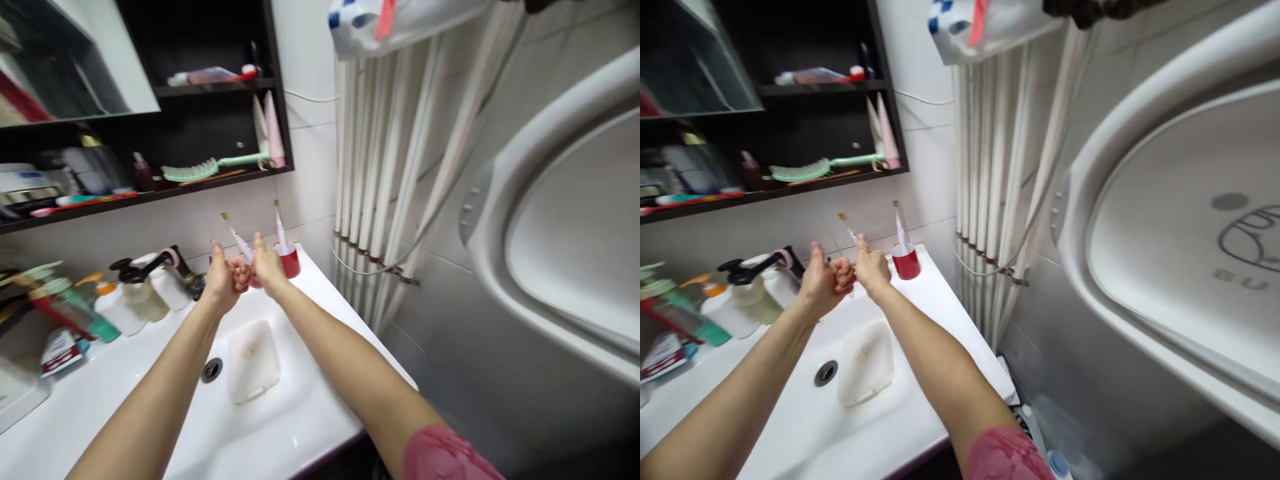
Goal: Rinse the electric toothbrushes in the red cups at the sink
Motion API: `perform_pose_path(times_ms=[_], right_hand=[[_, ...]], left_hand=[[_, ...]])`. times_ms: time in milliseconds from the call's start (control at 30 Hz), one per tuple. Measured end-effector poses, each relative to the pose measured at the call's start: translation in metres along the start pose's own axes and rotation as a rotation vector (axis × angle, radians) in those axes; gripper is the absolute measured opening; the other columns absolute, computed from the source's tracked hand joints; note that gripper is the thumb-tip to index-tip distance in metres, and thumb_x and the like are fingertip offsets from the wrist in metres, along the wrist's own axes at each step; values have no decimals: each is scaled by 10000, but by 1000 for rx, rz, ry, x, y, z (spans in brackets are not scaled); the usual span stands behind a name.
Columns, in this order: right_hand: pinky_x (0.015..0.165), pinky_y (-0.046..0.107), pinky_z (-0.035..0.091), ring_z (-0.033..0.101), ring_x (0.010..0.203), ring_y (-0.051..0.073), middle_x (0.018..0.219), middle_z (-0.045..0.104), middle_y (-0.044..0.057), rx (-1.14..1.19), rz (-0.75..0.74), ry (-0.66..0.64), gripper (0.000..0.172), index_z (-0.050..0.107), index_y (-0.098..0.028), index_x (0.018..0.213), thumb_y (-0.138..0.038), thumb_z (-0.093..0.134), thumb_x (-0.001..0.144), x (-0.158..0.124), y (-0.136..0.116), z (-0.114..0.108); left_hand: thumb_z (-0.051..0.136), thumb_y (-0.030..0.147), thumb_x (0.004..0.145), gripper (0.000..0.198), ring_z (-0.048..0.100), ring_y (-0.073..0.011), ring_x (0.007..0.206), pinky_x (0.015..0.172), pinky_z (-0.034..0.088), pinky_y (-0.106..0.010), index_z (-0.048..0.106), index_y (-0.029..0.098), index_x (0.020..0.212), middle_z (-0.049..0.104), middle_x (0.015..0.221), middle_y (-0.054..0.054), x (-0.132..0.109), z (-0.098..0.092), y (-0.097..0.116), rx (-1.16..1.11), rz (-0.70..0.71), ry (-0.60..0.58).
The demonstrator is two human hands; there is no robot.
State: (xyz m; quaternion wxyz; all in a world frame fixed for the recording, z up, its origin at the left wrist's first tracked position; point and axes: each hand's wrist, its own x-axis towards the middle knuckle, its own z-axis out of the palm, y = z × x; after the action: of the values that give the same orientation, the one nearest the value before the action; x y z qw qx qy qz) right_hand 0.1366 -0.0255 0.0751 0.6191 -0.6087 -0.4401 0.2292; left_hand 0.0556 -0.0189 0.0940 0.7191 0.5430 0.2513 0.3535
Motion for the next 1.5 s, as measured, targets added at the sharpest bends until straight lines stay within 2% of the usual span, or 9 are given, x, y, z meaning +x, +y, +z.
perform_pose_path(times_ms=[100, 200, 300, 400, 700, 900, 1100, 1267, 1500], right_hand=[[669, 305, 344, 461, 815, 188, 750, 534, 67, -181, -23, 158, 300, 494, -173, 580, -424, 355, 667, 13, 25, -8], [812, 375, 223, 265, 1033, 218, 1124, 318, 66, -337, -31, 282, 231, 468, -207, 843, -303, 454, 634, 31, 53, -22], [803, 411, 225, 241, 1040, 250, 1187, 189, 73, -453, -9, 290, 333, 440, -211, 902, -257, 520, 583, 50, 79, -33], [717, 368, 324, 385, 909, 225, 1075, 317, 77, -527, -4, 225, 279, 469, -207, 858, -257, 521, 588, 63, 96, -38], [651, 295, 364, 403, 842, 186, 971, 353, 56, -680, -125, 119, 201, 480, -203, 822, -313, 433, 661, 15, 81, -58], [696, 283, 352, 408, 858, 178, 970, 379, 51, -668, -295, -86, 183, 500, -192, 777, -299, 464, 633, -42, 59, -45], [738, 280, 340, 421, 891, 188, 1026, 372, 81, -627, -338, -252, 127, 513, -158, 714, -228, 488, 612, -73, 67, -7], [710, 263, 356, 457, 849, 173, 1017, 393, 64, -617, -298, -328, 84, 516, -169, 676, -193, 497, 598, -81, 83, 13], [720, 285, 348, 447, 887, 185, 1066, 368, 76, -585, -239, -342, 48, 500, -176, 642, -176, 461, 613, -81, 101, 25]], left_hand=[[158, 543, 667, 533, 300, -44, 250, 281, 225, -155, 424, 138, 446, 374, 296, 17, 10, -9, -28, 13, -88, 145], [269, 422, 708, 388, 374, -45, 317, 331, 299, -149, 469, 128, 553, 440, 374, 14, 15, -20, -57, 33, -162, 258], [345, 316, 709, 264, 395, -43, 346, 353, 324, -150, 478, 122, 589, 458, 411, 15, 19, -27, -76, 106, -231, 304], [397, 265, 683, 190, 398, -45, 360, 357, 330, -153, 484, 119, 600, 458, 427, 18, 22, -26, -83, 178, -253, 295], [552, 292, 513, 207, 493, -82, 568, 482, 368, -180, 501, 149, 654, 541, 635, 13, 29, -8, -56, 393, 98, 382], [587, 223, 466, 420, 504, -118, 663, 592, 376, -233, 459, 157, 861, 553, 725, -7, 32, 2, -51, 420, 278, 263], [529, 163, 517, 154, 480, -106, 561, 559, 368, -222, 525, 140, 669, 541, 594, 1, 25, -38, -66, 429, 352, 494], [495, 213, 556, 173, 464, -79, 586, 566, 358, -187, 509, 156, 719, 516, 630, 24, 0, -69, -45, 258, 489, 640], [551, 214, 514, 201, 454, -62, 551, 550, 369, -184, 519, 143, 700, 519, 627, 22, -32, -88, -29, -45, 491, 620]])
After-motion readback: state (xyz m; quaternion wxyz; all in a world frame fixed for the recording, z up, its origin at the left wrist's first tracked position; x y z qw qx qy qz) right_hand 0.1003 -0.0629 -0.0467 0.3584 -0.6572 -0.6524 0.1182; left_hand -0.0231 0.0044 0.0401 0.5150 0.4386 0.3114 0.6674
